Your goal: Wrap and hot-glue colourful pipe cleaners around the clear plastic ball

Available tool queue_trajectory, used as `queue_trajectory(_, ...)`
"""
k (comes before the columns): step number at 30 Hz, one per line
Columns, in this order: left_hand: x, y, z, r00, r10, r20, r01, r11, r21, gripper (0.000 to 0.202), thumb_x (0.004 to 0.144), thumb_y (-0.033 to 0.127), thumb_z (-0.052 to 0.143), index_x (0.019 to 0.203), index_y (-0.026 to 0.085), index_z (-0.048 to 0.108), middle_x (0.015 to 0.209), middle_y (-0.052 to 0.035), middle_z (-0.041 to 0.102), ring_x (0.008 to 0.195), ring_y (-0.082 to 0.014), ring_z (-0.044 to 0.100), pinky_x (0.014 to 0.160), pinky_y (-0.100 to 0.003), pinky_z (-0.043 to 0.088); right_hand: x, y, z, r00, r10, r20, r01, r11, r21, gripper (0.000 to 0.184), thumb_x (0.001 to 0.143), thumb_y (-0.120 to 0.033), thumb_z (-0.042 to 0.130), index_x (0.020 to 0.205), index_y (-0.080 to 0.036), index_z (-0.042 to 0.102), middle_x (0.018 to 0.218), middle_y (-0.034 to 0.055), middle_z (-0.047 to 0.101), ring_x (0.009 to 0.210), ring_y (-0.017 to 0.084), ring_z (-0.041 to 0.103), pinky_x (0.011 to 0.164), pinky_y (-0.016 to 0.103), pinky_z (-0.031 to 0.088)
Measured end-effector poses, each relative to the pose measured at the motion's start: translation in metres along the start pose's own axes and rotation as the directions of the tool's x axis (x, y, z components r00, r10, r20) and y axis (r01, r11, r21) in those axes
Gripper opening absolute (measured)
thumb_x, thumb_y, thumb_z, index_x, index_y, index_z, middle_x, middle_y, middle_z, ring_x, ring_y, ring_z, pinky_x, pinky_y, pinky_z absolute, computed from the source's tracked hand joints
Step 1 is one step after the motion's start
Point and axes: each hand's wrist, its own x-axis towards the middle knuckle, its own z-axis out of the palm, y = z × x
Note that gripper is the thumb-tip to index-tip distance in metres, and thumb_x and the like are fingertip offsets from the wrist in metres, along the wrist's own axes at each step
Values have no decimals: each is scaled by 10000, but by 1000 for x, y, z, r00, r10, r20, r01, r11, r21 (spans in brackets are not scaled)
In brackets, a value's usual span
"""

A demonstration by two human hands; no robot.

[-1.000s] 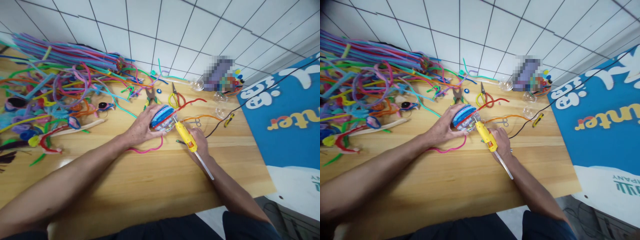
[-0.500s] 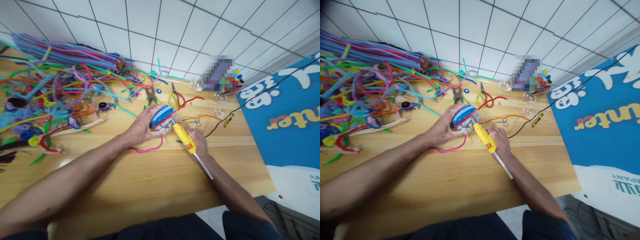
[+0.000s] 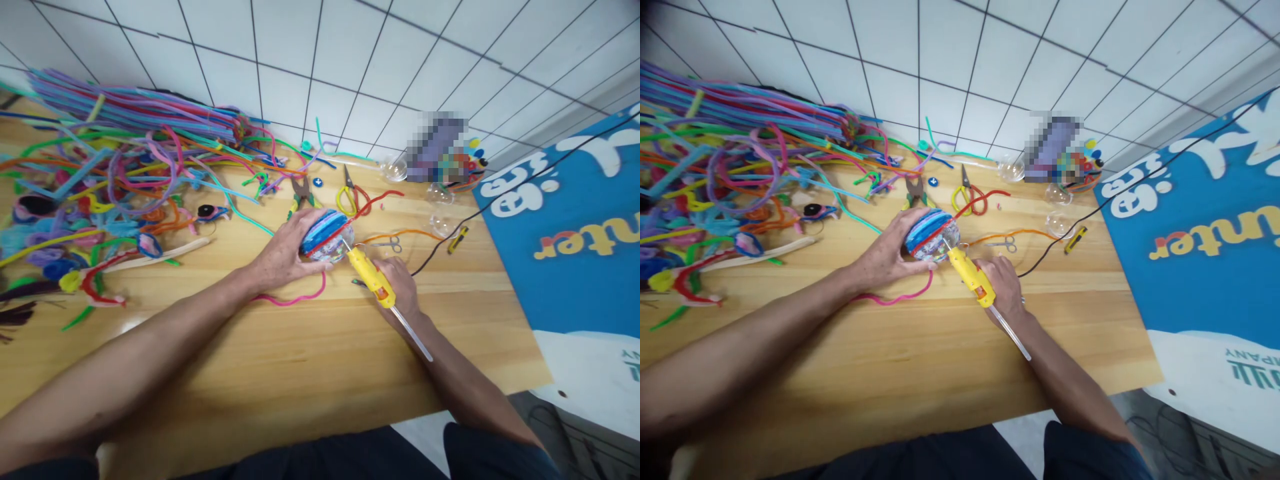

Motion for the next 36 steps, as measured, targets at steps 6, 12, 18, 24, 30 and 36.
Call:
queue_trajectory(6, -1, -1, 0, 1000, -14, 7, 14, 1000, 22, 1123, 812, 409, 984, 1716, 307, 326, 1653, -175, 543, 1534, -402, 551, 1283, -621, 481, -1, 1, -4, 999, -51, 18, 51, 999, 17, 398, 1181, -462, 397, 1359, -233, 669, 952, 80, 750, 771, 247, 640, 721, 411, 536)
queue_trajectory(12, 0, 0, 1, 999, -43, -11, 43, 999, 8, 1080, 831, 395, 970, 1707, 298, 345, 1645, -168, 556, 1520, -391, 564, 1273, -602, 494, -3, -5, 0, 1000, -28, 5, 27, 999, 32, 394, 1181, -477, 397, 1341, -238, 666, 918, 71, 732, 767, 246, 638, 724, 405, 531)
queue_trajectory(18, 0, 0, 1, 999, -32, -6, 32, 999, 4, 1088, 833, 391, 970, 1714, 307, 336, 1650, -167, 556, 1524, -388, 560, 1276, -602, 491, -2, -2, -2, 1000, -11, -1, 11, 999, 47, 373, 1175, -463, 416, 1359, -257, 667, 923, 69, 727, 756, 250, 635, 707, 406, 522)
queue_trajectory(24, 0, -2, 1, 1000, -26, -3, 26, 1000, -12, 1028, 867, 424, 943, 1708, 305, 364, 1654, -157, 556, 1539, -382, 549, 1284, -599, 489, -2, -1, -4, 1000, -9, 18, 7, 998, 62, 426, 1181, -500, 374, 1348, -250, 675, 899, 75, 719, 764, 258, 639, 709, 411, 528)
queue_trajectory(30, 0, -1, -1, 999, -47, 27, 47, 999, 9, 996, 892, 447, 918, 1705, 295, 363, 1655, -166, 540, 1561, -380, 521, 1302, -604, 473, -3, 0, -7, 994, 35, 106, -45, 995, 87, 424, 1173, -511, 400, 1312, -237, 692, 912, 79, 727, 794, 259, 669, 739, 410, 558)
queue_trajectory(36, 1, -1, -2, 998, -45, 38, 45, 999, 2, 978, 891, 443, 915, 1696, 300, 378, 1644, -163, 544, 1555, -382, 522, 1307, -610, 467, -7, 2, -7, 991, 69, 112, -83, 988, 127, 347, 1153, -459, 482, 1297, -237, 707, 913, 80, 741, 798, 264, 688, 742, 408, 575)
